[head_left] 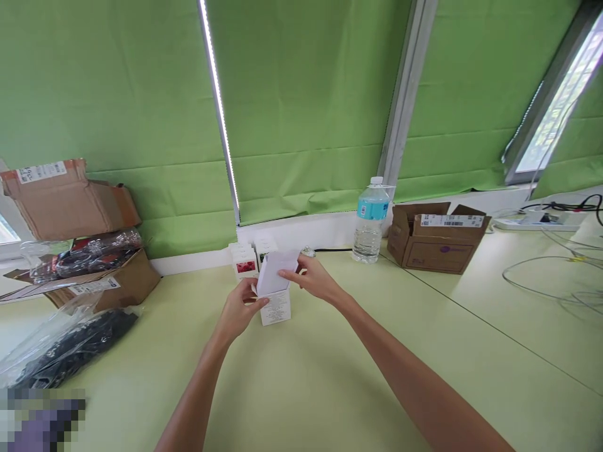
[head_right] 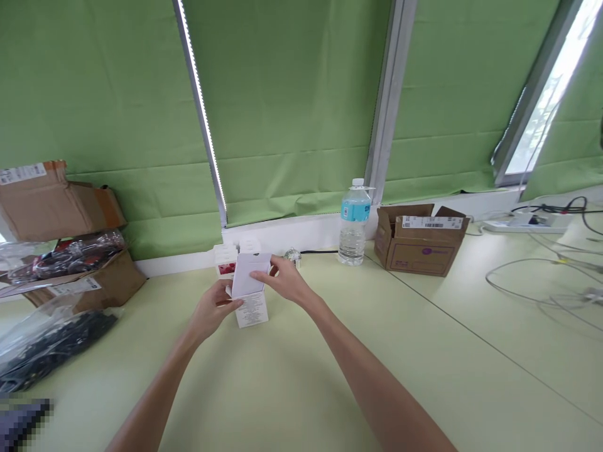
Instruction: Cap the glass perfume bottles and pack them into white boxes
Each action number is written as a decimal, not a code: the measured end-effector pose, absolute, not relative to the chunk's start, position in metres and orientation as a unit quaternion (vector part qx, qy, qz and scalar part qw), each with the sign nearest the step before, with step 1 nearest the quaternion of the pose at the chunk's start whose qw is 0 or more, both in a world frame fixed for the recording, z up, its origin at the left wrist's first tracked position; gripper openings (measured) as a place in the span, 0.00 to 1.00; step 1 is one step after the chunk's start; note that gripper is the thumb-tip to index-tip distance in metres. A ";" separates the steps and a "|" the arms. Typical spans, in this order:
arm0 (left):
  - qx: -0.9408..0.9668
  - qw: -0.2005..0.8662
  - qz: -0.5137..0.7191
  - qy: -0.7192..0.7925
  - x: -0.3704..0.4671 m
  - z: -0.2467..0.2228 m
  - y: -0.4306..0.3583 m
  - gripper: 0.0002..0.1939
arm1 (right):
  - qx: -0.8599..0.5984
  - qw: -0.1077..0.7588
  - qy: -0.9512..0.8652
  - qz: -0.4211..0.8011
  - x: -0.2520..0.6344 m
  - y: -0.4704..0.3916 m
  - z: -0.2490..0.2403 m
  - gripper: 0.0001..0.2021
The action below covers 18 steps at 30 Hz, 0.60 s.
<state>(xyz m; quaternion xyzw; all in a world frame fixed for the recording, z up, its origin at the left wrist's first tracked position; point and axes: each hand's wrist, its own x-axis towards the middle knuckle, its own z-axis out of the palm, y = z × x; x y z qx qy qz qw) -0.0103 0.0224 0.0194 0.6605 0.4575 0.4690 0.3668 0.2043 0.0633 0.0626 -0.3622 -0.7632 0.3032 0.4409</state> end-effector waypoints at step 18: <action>0.698 0.286 0.447 0.481 -0.007 0.017 0.022 0.21 | -0.334 0.489 -0.797 0.116 0.199 0.049 0.081 0.10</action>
